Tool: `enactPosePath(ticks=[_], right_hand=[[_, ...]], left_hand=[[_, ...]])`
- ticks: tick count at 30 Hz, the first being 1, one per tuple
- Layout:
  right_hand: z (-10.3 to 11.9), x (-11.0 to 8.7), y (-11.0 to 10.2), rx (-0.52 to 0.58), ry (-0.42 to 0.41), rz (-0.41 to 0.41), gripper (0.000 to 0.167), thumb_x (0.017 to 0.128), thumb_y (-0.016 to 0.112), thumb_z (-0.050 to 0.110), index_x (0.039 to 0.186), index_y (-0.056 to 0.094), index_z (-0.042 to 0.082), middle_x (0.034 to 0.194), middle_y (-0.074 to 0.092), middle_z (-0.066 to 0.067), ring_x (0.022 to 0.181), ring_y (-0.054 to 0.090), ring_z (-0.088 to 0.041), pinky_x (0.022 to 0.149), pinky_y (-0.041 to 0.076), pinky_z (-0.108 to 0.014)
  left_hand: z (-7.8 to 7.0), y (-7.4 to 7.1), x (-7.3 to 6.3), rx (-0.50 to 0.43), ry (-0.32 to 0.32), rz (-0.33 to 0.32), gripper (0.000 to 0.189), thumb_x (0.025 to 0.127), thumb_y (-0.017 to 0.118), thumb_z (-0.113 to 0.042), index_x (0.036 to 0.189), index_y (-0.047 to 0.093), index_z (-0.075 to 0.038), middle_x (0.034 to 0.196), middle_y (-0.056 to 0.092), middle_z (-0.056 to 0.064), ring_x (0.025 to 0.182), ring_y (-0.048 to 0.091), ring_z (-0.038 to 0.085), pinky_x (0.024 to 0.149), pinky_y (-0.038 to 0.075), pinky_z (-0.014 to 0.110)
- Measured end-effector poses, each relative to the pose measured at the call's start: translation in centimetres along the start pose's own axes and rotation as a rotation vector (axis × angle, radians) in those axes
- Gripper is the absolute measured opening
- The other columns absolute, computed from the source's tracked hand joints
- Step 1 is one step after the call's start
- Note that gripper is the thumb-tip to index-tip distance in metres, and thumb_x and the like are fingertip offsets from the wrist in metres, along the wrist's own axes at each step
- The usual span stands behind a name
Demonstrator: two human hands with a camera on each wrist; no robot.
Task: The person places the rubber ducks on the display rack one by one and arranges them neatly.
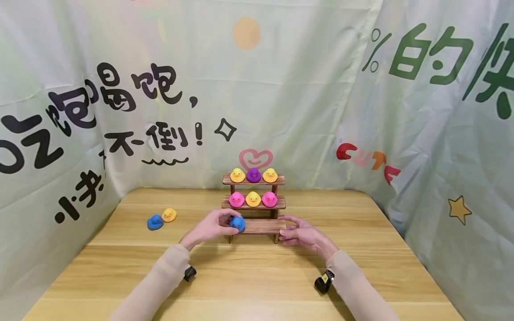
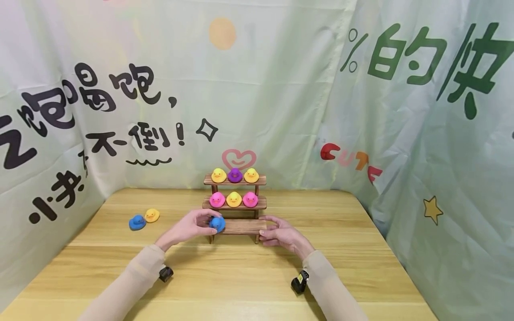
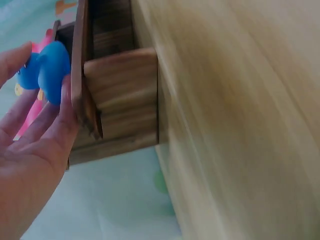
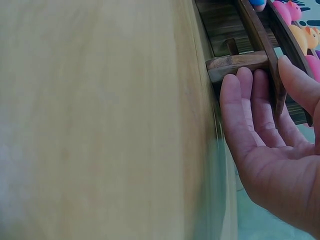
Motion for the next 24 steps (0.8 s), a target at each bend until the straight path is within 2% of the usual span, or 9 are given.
enactPosePath(ticks=[4,7,13,24], right_hand=[[0.0,-0.1,0.0,-0.006,-0.001,0.001,0.067,0.096,0.058,0.001,0.153,0.023,0.003,0.105,0.06,-0.009,0.095,0.066,-0.021,0.094,0.053,-0.046],[0.0,-0.1,0.0,-0.011,0.003,0.006,0.068,0.096,0.059,0.002,0.153,0.022,0.004,0.106,0.06,-0.01,0.096,0.066,-0.021,0.095,0.053,-0.046],[0.1,0.0,-0.1,-0.015,0.001,0.003,0.068,0.096,0.058,0.003,0.154,0.022,0.005,0.104,0.06,-0.008,0.095,0.066,-0.02,0.093,0.054,-0.043],[0.2,0.1,0.1,0.021,0.021,0.008,0.068,0.097,0.056,0.0,0.154,0.02,0.004,0.105,0.06,-0.011,0.094,0.067,-0.02,0.093,0.055,-0.043]], left_hand=[[-0.3,1.1,0.6,0.005,0.045,-0.007,0.037,0.086,0.077,-0.016,0.12,0.064,-0.012,0.114,0.067,0.01,0.101,0.065,0.019,0.088,0.054,0.03],[-0.3,1.7,0.8,0.036,0.053,-0.016,0.035,0.086,0.076,-0.018,0.119,0.064,-0.013,0.113,0.066,0.009,0.096,0.065,0.018,0.084,0.054,0.029],[-0.4,2.2,1.3,0.049,0.042,-0.03,0.032,0.086,0.076,-0.021,0.116,0.065,-0.017,0.109,0.066,0.006,0.09,0.064,0.019,0.082,0.053,0.032],[-1.1,3.6,2.1,0.02,-0.006,-0.087,0.027,0.088,0.075,-0.016,0.113,0.067,-0.015,0.111,0.066,0.005,0.097,0.059,0.02,0.086,0.05,0.033]])
Point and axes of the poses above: each hand's wrist, its own x-axis towards the middle knuckle, its own y-axis out of the palm, z = x × y, the point moved 3 cm from there along x, towards the middle knuckle
